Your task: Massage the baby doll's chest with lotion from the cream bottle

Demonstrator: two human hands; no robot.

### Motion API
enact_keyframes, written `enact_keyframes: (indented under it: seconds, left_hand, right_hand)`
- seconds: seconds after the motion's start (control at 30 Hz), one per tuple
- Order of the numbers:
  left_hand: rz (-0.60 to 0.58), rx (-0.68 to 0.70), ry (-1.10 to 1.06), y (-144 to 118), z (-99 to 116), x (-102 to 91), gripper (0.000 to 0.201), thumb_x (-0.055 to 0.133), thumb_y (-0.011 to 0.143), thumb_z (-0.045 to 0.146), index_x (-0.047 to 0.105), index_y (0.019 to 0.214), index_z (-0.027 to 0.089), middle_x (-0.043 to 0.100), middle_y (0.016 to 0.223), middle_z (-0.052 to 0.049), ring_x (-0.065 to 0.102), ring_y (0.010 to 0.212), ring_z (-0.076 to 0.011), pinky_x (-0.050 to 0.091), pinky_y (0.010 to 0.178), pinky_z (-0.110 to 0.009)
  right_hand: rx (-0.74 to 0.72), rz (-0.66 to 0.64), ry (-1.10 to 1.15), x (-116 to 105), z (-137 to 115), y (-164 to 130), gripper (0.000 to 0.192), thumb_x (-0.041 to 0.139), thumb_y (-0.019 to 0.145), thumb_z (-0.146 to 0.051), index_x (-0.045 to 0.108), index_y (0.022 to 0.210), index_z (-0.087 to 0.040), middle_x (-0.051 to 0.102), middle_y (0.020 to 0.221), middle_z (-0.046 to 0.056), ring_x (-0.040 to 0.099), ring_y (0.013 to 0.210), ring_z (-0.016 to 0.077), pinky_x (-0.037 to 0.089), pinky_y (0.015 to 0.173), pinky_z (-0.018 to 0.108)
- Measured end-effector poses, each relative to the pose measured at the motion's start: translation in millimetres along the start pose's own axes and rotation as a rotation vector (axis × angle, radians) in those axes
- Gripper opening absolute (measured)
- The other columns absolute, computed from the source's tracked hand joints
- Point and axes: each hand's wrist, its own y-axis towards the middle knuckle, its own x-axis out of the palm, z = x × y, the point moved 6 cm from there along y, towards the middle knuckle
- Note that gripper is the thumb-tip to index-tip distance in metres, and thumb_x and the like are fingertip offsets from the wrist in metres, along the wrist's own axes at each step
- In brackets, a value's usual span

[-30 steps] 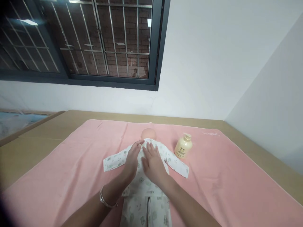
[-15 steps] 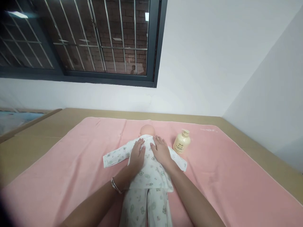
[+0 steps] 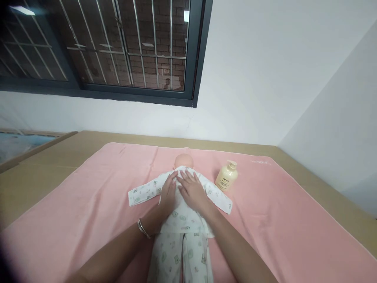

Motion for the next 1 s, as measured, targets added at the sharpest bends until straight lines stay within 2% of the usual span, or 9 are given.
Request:
enact_keyframes:
  seconds: [0.1, 0.2, 0.27, 0.37, 0.43, 0.53, 0.7, 0.93, 1.0]
  left_hand:
    - [0.021, -0.047, -0.07, -1, 2, 0.2, 0.038, 0.04, 0.094, 0.039, 0.056, 0.122, 0.02, 0.052, 0.134, -0.009, 0.042, 0.129, -0.0246, 0.022, 0.115, -0.043]
    - [0.039, -0.071, -0.088, -2, 3, -0.7, 0.038, 0.04, 0.094, 0.04, 0.057, 0.122, 0.02, 0.052, 0.134, -0.009, 0.04, 0.129, -0.0248, 0.021, 0.115, -0.042]
    - [0.047, -0.062, -0.03, -3, 2, -2.1, 0.038, 0.039, 0.094, 0.04, 0.056, 0.121, 0.019, 0.054, 0.132, -0.009, 0.043, 0.127, -0.0243, 0.023, 0.114, -0.045]
    - [0.023, -0.042, 0.033, -2, 1, -2.1, 0.039, 0.037, 0.094, 0.04, 0.054, 0.124, 0.02, 0.053, 0.133, -0.009, 0.044, 0.127, -0.0226, 0.027, 0.113, -0.045]
    - [0.012, -0.019, 0.044, -2, 2, -1.7, 0.04, 0.037, 0.094, 0.039, 0.053, 0.125, 0.02, 0.052, 0.133, -0.009, 0.044, 0.127, -0.022, 0.028, 0.112, -0.044]
    - [0.015, 0.026, 0.052, -1, 3, -1.0, 0.039, 0.039, 0.094, 0.039, 0.053, 0.125, 0.02, 0.053, 0.133, -0.009, 0.045, 0.126, -0.022, 0.029, 0.111, -0.043]
    - [0.027, 0.006, 0.139, -1, -5, 0.2, 0.037, 0.041, 0.093, 0.033, 0.052, 0.125, 0.02, 0.052, 0.135, -0.009, 0.044, 0.127, -0.023, 0.03, 0.111, -0.045]
    - [-0.044, 0.106, 0.363, 2, -9, 7.3, 0.037, 0.038, 0.087, 0.016, 0.059, 0.117, 0.021, 0.051, 0.137, -0.007, 0.038, 0.134, -0.0224, 0.023, 0.115, -0.049]
    - [-0.056, 0.092, 0.415, 3, -11, 8.2, 0.04, 0.037, 0.086, 0.016, 0.058, 0.12, 0.02, 0.048, 0.14, -0.008, 0.036, 0.135, -0.0227, 0.022, 0.115, -0.049]
  right_hand:
    - [0.219, -0.009, -0.022, -3, 30, 2, 0.053, 0.027, 0.098, -0.044, 0.034, 0.144, -0.019, 0.029, 0.151, 0.011, 0.022, 0.141, 0.0265, 0.017, 0.113, 0.054]
    - [0.366, -0.006, -0.103, 3, 26, -9, 0.059, 0.029, 0.097, -0.042, 0.033, 0.143, -0.006, 0.032, 0.147, 0.021, 0.026, 0.139, 0.0324, 0.019, 0.111, 0.055]
    - [0.306, 0.009, -0.152, 7, 3, -16, 0.055, 0.033, 0.095, -0.03, 0.034, 0.142, -0.002, 0.03, 0.148, 0.022, 0.021, 0.14, 0.0328, 0.018, 0.113, 0.053]
    - [0.021, -0.023, -0.124, 11, -33, -18, 0.055, 0.04, 0.089, -0.019, 0.036, 0.144, -0.015, 0.027, 0.152, 0.01, 0.01, 0.143, 0.0288, 0.012, 0.115, 0.053]
    - [-0.074, -0.04, -0.074, 8, -35, -14, 0.053, 0.04, 0.09, -0.019, 0.039, 0.142, -0.024, 0.027, 0.153, 0.003, 0.01, 0.143, 0.0264, 0.01, 0.115, 0.054]
    - [-0.002, -0.004, -0.001, 3, -9, -4, 0.046, 0.034, 0.096, -0.027, 0.039, 0.142, -0.026, 0.026, 0.153, 0.002, 0.015, 0.143, 0.0229, 0.015, 0.115, 0.052]
    - [0.276, 0.121, 0.078, 6, 38, -2, 0.053, 0.026, 0.099, -0.042, 0.033, 0.144, -0.016, 0.03, 0.151, 0.011, 0.021, 0.141, 0.0229, 0.019, 0.114, 0.047]
    - [0.282, 0.152, 0.079, 14, 36, -5, 0.054, 0.026, 0.098, -0.041, 0.033, 0.144, -0.013, 0.031, 0.15, 0.013, 0.021, 0.141, 0.0237, 0.017, 0.115, 0.048]
    - [0.3, 0.177, 0.098, 15, 36, -5, 0.054, 0.028, 0.098, -0.04, 0.035, 0.143, -0.012, 0.03, 0.15, 0.014, 0.021, 0.141, 0.0247, 0.017, 0.115, 0.048]
